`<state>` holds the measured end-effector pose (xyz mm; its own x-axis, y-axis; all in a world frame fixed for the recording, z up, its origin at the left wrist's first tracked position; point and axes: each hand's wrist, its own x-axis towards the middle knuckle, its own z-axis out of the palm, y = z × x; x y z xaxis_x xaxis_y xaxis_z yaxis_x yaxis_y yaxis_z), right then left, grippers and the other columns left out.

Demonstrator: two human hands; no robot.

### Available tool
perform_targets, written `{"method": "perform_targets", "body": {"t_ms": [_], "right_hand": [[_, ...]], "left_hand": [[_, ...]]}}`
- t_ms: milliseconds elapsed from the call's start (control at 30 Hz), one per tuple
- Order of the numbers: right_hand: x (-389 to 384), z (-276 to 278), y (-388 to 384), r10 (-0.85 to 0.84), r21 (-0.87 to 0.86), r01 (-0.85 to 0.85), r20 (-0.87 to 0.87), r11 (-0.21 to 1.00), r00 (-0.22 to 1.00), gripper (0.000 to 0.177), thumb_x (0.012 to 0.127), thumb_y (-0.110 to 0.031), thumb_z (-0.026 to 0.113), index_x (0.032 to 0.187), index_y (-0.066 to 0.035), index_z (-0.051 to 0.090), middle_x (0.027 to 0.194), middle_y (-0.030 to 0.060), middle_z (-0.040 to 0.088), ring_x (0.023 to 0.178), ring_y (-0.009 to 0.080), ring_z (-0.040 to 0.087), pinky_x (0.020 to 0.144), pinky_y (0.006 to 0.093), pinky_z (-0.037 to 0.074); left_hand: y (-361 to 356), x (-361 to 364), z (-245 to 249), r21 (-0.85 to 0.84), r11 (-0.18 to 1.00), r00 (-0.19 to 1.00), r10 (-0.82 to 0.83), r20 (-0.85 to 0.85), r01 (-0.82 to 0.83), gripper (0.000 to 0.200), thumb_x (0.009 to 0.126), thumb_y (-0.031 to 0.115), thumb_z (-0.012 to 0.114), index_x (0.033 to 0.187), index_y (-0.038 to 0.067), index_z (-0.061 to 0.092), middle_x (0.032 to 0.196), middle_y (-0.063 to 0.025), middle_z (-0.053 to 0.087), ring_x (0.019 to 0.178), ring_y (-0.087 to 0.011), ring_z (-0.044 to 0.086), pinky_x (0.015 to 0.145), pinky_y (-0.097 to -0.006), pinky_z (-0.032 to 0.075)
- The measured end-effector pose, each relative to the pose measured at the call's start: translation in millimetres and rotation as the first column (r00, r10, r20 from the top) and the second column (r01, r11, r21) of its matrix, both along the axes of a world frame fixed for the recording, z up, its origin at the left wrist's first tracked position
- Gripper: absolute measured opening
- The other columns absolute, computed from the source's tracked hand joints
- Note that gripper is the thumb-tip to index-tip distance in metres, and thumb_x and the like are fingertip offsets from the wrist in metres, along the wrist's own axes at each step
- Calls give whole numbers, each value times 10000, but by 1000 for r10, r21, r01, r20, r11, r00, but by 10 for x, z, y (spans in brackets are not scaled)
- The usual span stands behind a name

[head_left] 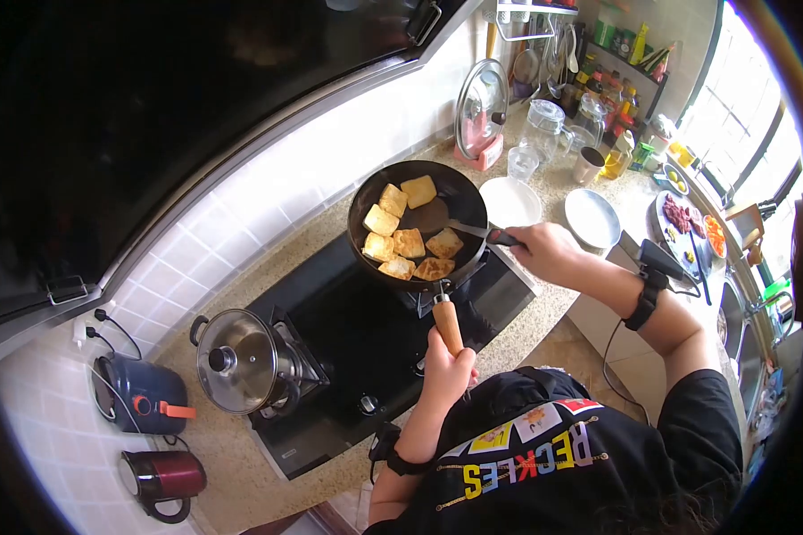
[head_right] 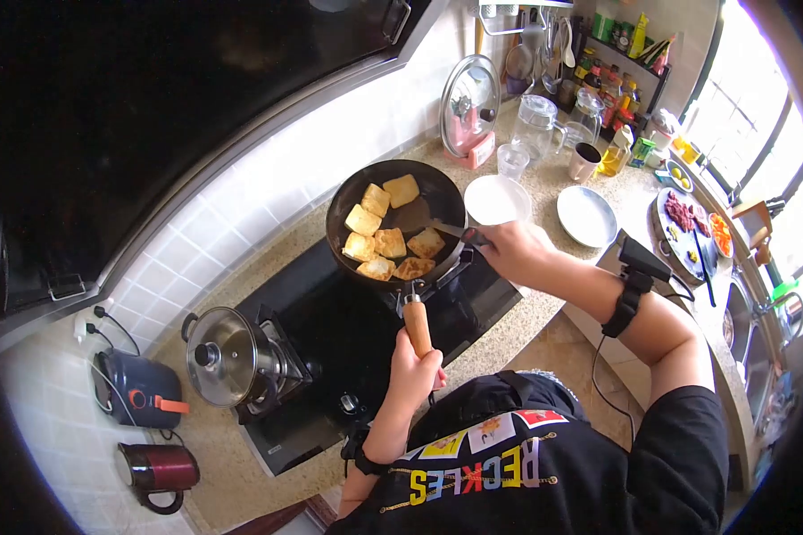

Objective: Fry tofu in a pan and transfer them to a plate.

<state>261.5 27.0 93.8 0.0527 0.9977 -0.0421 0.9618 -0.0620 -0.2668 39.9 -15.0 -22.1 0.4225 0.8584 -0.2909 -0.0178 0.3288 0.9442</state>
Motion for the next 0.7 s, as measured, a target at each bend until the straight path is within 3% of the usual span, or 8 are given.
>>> {"method": "perform_targets", "body": {"t_ms": [133, 200, 267, 333, 400, 467, 533, 700], "right_hand": [[151, 293, -21, 9, 90, -3, -70, 996, 997, 231, 806, -128, 525, 985, -126, 669, 755, 187, 624, 748, 368, 621, 685, 449, 503], [231, 340, -27, 54, 151, -54, 7, 987, 999, 255, 821, -149, 560, 1050, -86, 655, 739, 194, 614, 677, 348, 614, 607, 432, 481], [312, 371, -56, 86, 147, -85, 1, 985, 996, 278, 812, -123, 579, 1076, -65, 642, 791, 199, 623, 719, 358, 612, 631, 431, 478], [378, 336, -106, 111, 265, -115, 29, 957, 993, 312, 803, -86, 601, 1111, -45, 623, 838, 199, 629, 749, 370, 606, 669, 430, 474], [351, 430, -189, 50, 284, -56, 26, 957, 998, 331, 796, -63, 613, 1126, -40, 615, 851, 196, 631, 763, 374, 602, 683, 423, 473], [422, 376, -243, -5, 298, -2, 23, 955, 1000, 353, 789, -40, 625, 1141, -35, 607, 864, 192, 634, 777, 378, 597, 697, 416, 471], [630, 165, -220, 73, 451, 11, -168, 892, 983, 315, 813, -86, 636, 1126, -57, 617, 853, 165, 607, 790, 365, 592, 694, 422, 467], [918, -78, -292, 130, 506, 119, -430, 854, 893, 383, 781, -45, 680, 1156, -34, 603, 846, 148, 628, 767, 269, 613, 692, 355, 471]], "left_hand": [[14, 38, -20, -33, 999, 1000, 11, -21, -11, 491, 783, -6, 504, 1214, -18, 269, 713, -90, 503, 436, -131, 548, 380, -262, 478], [16, 45, -31, -34, 999, 999, 39, 34, -38, 488, 789, -6, 512, 1220, -9, 284, 715, -79, 509, 438, -124, 545, 377, -251, 467], [3, 34, 10, -56, 997, 997, 63, 50, -60, 432, 794, 0, 532, 1177, 1, 332, 717, -67, 509, 465, -128, 548, 402, -262, 471], [11, 8, 38, -77, 994, 994, 88, 62, -84, 376, 799, 7, 553, 1133, 11, 381, 720, -56, 508, 492, -132, 551, 426, -272, 475], [53, -8, 23, -324, 946, 955, 110, 275, -16, 337, 787, 19, 591, 1089, 24, 442, 720, -44, 507, 545, -145, 565, 474, -285, 488], [135, -46, 16, -512, 836, 863, 102, 495, 195, 277, 814, 57, 642, 1043, 73, 487, 691, -15, 480, 543, -111, 499, 473, -240, 426], [130, -1, 87, -508, 847, 868, 128, 480, 156, 240, 835, 82, 659, 999, 90, 483, 672, -2, 459, 537, -92, 468, 468, -222, 395], [126, -17, 310, -460, 884, 922, 104, 374, 87, 232, 833, 49, 641, 969, 89, 458, 671, -3, 465, 524, -88, 472, 453, -232, 418]]}}
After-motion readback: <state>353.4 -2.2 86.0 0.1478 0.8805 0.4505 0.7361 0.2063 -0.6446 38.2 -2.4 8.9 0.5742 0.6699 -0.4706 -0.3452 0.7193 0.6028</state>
